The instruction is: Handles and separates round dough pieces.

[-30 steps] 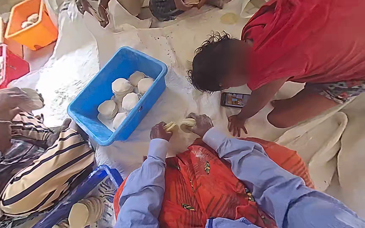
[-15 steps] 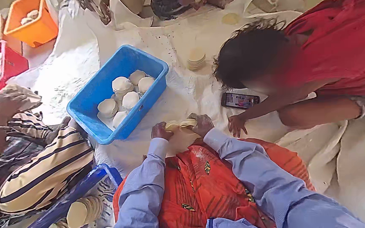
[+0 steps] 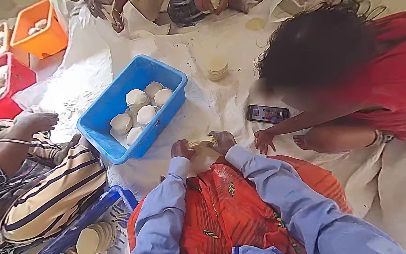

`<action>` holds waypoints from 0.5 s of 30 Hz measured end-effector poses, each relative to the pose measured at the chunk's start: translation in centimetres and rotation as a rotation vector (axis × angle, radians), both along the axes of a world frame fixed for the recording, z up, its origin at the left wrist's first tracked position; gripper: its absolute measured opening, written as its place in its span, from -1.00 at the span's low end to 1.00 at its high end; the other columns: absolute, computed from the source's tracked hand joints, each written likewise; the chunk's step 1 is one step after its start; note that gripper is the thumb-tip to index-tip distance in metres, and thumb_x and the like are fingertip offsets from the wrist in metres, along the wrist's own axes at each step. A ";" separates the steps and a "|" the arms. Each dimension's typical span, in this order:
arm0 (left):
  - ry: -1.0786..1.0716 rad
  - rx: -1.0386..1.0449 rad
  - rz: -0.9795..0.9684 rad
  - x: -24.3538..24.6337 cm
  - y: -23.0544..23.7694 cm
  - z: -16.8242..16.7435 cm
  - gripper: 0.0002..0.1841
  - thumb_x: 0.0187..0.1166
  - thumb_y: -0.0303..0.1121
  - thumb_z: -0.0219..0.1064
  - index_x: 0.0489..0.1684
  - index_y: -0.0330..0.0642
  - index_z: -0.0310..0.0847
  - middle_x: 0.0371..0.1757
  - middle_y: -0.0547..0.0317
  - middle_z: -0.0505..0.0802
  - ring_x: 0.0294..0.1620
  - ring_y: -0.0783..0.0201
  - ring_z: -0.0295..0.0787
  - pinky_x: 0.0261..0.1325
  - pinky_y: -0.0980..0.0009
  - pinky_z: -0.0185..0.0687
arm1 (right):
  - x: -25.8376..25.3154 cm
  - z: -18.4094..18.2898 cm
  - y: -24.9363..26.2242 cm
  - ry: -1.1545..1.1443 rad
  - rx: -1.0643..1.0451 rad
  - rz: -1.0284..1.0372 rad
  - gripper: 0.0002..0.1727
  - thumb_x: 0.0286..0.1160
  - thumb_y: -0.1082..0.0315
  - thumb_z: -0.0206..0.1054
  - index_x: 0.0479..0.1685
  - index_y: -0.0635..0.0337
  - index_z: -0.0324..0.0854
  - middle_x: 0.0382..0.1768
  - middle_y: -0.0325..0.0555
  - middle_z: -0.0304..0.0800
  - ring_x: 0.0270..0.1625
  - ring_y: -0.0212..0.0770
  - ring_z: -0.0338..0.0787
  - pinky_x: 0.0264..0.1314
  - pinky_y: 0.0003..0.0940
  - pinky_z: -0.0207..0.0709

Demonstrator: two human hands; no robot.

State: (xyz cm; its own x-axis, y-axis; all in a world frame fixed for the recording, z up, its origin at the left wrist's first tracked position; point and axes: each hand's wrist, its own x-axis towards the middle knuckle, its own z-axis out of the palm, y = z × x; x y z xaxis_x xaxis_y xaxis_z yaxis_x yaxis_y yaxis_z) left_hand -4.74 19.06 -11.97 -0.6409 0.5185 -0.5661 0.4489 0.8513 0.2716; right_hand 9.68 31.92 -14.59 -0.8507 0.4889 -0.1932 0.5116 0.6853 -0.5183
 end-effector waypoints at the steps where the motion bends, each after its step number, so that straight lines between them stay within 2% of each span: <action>1: 0.003 0.042 0.022 0.0 -0.4 0.5 -0.49 0.38 -0.22 0.60 0.29 -0.26 0.68 0.33 -0.27 0.76 0.46 -0.19 0.64 0.52 -0.19 0.46 | -0.2 -0.2 0.4 -0.012 -0.074 -0.024 -0.58 0.49 0.06 0.51 0.20 0.11 0.75 0.02 0.19 0.88 0.15 0.25 0.84 0.21 0.30 0.59; 2: 0.008 0.062 0.033 0.0 -0.5 0.5 -0.49 0.35 -0.22 0.62 0.25 -0.26 0.68 0.27 -0.28 0.78 0.41 -0.21 0.67 0.46 -0.22 0.49 | -0.4 -0.2 0.6 -0.063 -0.122 -0.041 -0.55 0.44 0.05 0.53 0.24 0.05 0.73 0.05 0.16 0.88 0.18 0.23 0.83 0.23 0.30 0.58; 3: -0.002 0.039 0.029 0.2 -0.3 0.3 -0.46 0.35 -0.20 0.63 0.28 -0.25 0.67 0.30 -0.26 0.77 0.43 -0.20 0.66 0.48 -0.22 0.48 | -0.7 -0.4 0.6 -0.130 -0.140 -0.043 -0.51 0.42 0.04 0.54 0.31 0.02 0.71 0.11 0.15 0.86 0.24 0.23 0.81 0.26 0.31 0.58; 5: -0.024 -0.041 -0.020 0.2 0.7 -0.5 -0.43 0.40 -0.16 0.59 0.39 -0.21 0.65 0.45 -0.21 0.70 0.57 -0.15 0.55 0.56 -0.20 0.42 | -1.7 -1.2 0.4 -0.204 -0.119 -0.013 -0.49 0.46 0.06 0.51 0.36 0.07 0.70 0.21 0.20 0.82 0.34 0.24 0.76 0.35 0.32 0.54; 7: -0.017 -0.054 -0.062 0.1 0.8 -0.1 -0.46 0.44 -0.16 0.55 0.36 -0.23 0.66 0.43 -0.21 0.71 0.56 -0.13 0.56 0.58 -0.15 0.42 | -1.7 -0.9 0.2 -0.157 -0.094 0.006 -0.54 0.49 0.05 0.50 0.29 0.06 0.73 0.17 0.17 0.84 0.31 0.21 0.77 0.35 0.27 0.54; 10: -0.010 0.059 -0.013 0.2 -0.4 0.6 -0.50 0.34 -0.25 0.62 0.23 -0.29 0.69 0.25 -0.29 0.79 0.40 -0.20 0.68 0.49 -0.19 0.48 | -0.6 -0.1 0.4 -0.064 -0.122 -0.025 -0.54 0.38 0.06 0.56 0.22 0.05 0.73 0.04 0.15 0.88 0.15 0.23 0.83 0.19 0.30 0.59; 12: -0.031 0.032 -0.025 0.2 0.2 -0.5 -0.42 0.33 -0.20 0.64 0.32 -0.27 0.66 0.34 -0.28 0.76 0.47 -0.19 0.63 0.54 -0.19 0.46 | -1.4 -1.3 0.3 -0.192 -0.103 -0.014 -0.41 0.41 0.03 0.53 0.43 0.04 0.65 0.21 0.21 0.82 0.32 0.26 0.77 0.32 0.31 0.56; 15: -0.021 0.031 -0.034 0.1 0.7 -0.8 -0.42 0.38 -0.17 0.61 0.36 -0.26 0.66 0.39 -0.26 0.73 0.53 -0.17 0.59 0.58 -0.15 0.43 | -1.9 -1.8 0.3 -0.149 -0.084 0.008 -0.57 0.47 0.13 0.50 0.26 0.11 0.73 0.17 0.16 0.84 0.31 0.21 0.78 0.35 0.26 0.56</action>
